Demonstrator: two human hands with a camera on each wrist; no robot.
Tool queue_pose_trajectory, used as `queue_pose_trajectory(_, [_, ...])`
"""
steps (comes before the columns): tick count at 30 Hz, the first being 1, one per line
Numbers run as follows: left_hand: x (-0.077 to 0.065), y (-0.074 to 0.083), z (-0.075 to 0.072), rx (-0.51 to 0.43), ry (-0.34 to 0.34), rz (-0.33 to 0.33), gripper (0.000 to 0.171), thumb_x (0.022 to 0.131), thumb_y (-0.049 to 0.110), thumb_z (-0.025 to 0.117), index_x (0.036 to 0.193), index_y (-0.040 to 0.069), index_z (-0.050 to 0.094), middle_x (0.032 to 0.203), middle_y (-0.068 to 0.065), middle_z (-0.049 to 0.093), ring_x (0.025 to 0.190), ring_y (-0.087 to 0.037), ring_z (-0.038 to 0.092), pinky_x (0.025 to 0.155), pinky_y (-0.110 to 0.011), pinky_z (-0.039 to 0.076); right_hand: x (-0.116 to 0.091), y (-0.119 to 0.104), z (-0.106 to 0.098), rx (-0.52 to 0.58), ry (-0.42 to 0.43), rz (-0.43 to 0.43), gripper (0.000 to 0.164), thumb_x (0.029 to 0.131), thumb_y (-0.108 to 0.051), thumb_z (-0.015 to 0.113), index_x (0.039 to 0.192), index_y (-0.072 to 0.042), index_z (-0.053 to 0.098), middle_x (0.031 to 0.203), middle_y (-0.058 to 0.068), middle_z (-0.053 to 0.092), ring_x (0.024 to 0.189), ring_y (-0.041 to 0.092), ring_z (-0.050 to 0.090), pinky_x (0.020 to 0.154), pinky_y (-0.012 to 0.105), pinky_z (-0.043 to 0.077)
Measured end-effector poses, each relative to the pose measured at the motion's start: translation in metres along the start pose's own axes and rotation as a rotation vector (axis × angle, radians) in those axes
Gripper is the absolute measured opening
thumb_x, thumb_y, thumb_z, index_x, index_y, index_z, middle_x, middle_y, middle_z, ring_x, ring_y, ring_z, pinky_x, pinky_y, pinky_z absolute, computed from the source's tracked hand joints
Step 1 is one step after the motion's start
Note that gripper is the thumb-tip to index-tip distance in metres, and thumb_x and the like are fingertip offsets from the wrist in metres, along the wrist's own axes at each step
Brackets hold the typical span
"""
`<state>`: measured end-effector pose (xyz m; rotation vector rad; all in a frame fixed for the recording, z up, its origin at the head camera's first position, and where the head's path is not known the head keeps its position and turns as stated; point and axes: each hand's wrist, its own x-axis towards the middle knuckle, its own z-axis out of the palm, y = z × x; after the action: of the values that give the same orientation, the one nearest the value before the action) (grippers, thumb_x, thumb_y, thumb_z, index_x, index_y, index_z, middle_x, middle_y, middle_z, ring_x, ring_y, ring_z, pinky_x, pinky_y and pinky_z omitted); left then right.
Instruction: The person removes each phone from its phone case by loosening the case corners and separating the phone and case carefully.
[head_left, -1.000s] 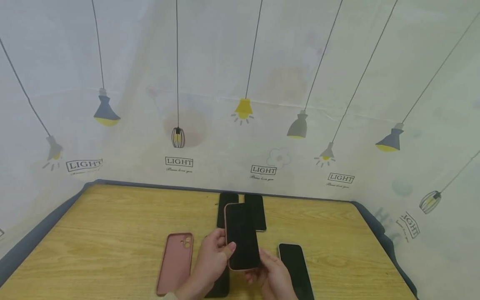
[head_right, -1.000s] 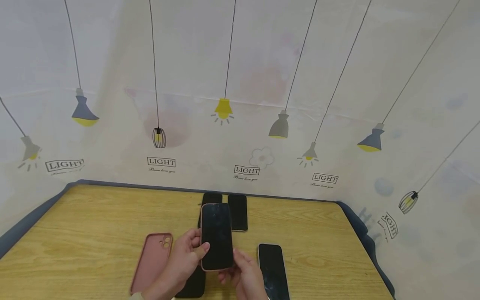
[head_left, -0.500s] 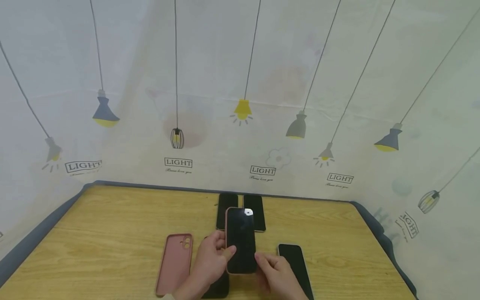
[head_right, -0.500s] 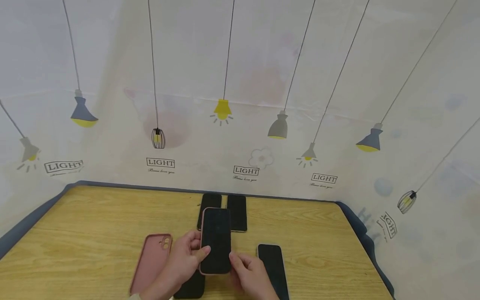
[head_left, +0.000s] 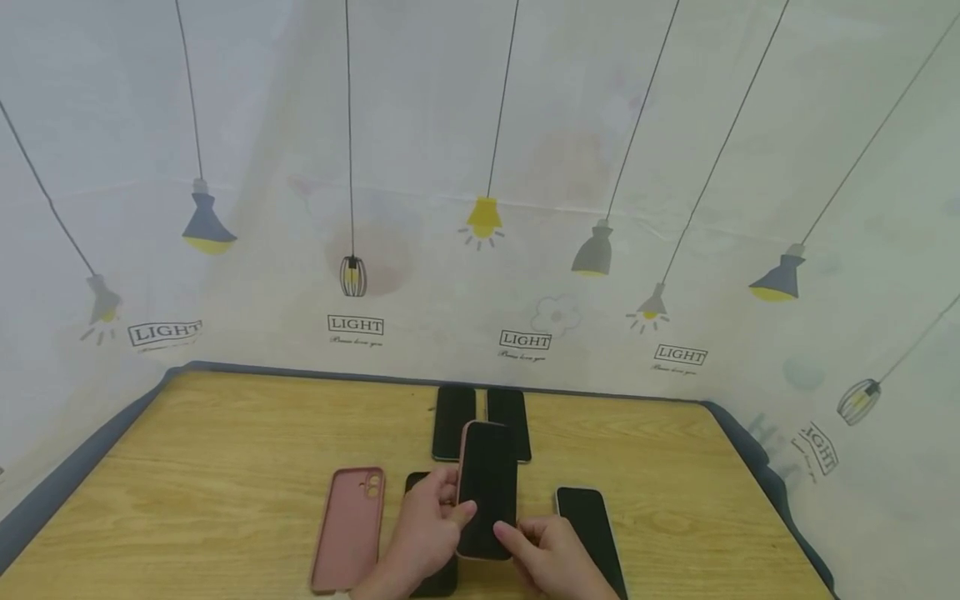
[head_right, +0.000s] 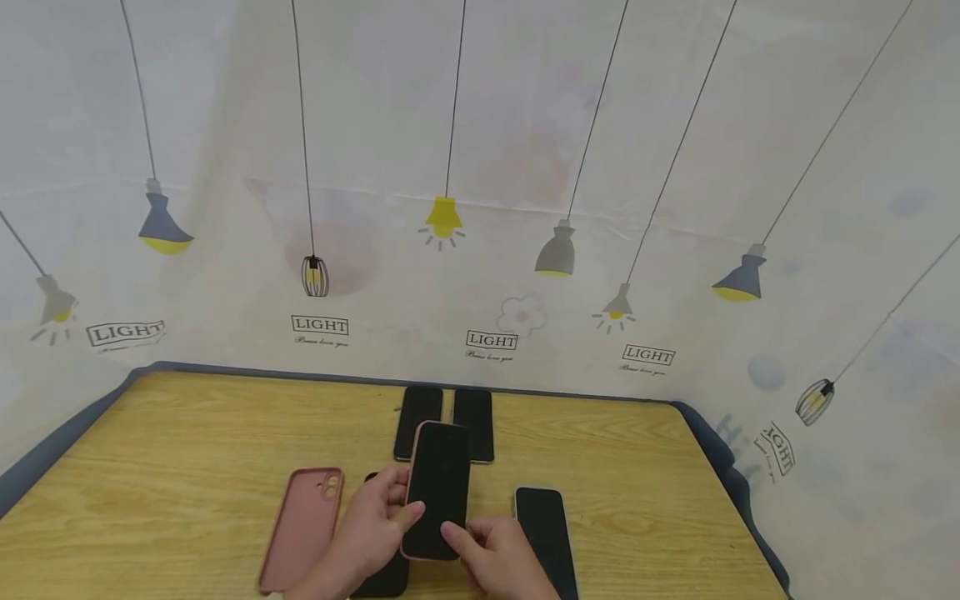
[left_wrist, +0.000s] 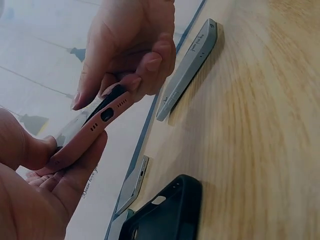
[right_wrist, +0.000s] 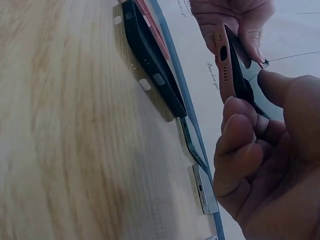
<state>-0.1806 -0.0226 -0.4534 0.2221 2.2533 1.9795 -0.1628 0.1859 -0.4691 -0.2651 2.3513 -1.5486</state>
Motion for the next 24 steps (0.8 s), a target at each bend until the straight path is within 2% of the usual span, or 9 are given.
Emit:
queue_pose_trajectory(6, [0.001,-0.002,-0.001,-0.007,-0.04,-0.033,0.028,0.095,-0.005,0.067,0.123,-0.003,0.06,0.098,-0.01,0.075,0.086,-0.021,0.072,0.076,-0.043,0.063,0.002,0.003,0.004,-0.031,0.01,0.005,0.056,0.103,-0.044,0.061,0.075,0.005,0.065,0.052,-0.006,0.05,0.046,0.008,0.043,0.044,0.021,0.03])
queue_pose_trajectory(11, [0.002,-0.004,-0.002,-0.003,-0.046,-0.04,0.026,0.095,-0.005,0.067,0.12,-0.002,0.061,0.096,-0.01,0.075,0.086,-0.022,0.073,0.077,-0.043,0.062,0.003,0.005,0.005,-0.027,0.039,-0.015,0.053,0.103,-0.039,0.064,0.072,0.004,0.065,0.053,-0.004,0.051,0.048,0.008,0.044,0.045,0.02,0.032])
queue_pose_trajectory(15, [0.002,-0.005,-0.003,-0.023,-0.057,-0.032,0.023,0.095,-0.003,0.068,0.117,-0.004,0.06,0.096,-0.011,0.075,0.089,-0.025,0.074,0.078,-0.044,0.063,0.002,0.003,0.003,0.03,0.064,-0.012,0.054,0.101,-0.034,0.068,0.068,0.008,0.059,0.052,-0.004,0.05,0.047,0.007,0.042,0.045,0.019,0.031])
queue_pose_trajectory(19, [0.003,-0.004,-0.004,-0.068,-0.084,-0.034,0.026,0.096,-0.001,0.068,0.119,-0.008,0.058,0.099,-0.014,0.075,0.093,-0.028,0.075,0.078,-0.045,0.063,0.0,-0.001,-0.002,0.093,0.07,-0.019,0.054,0.099,-0.028,0.07,0.068,0.012,0.054,0.052,-0.001,0.049,0.046,0.007,0.041,0.045,0.018,0.031])
queue_pose_trajectory(24, [0.003,-0.004,-0.004,-0.109,-0.123,-0.035,0.029,0.096,-0.002,0.066,0.123,-0.01,0.057,0.099,-0.016,0.075,0.089,-0.027,0.076,0.071,-0.043,0.064,0.0,0.0,-0.007,0.169,0.088,0.016,0.048,0.099,-0.025,0.07,0.075,0.015,0.057,0.054,0.0,0.052,0.047,0.009,0.045,0.045,0.02,0.037])
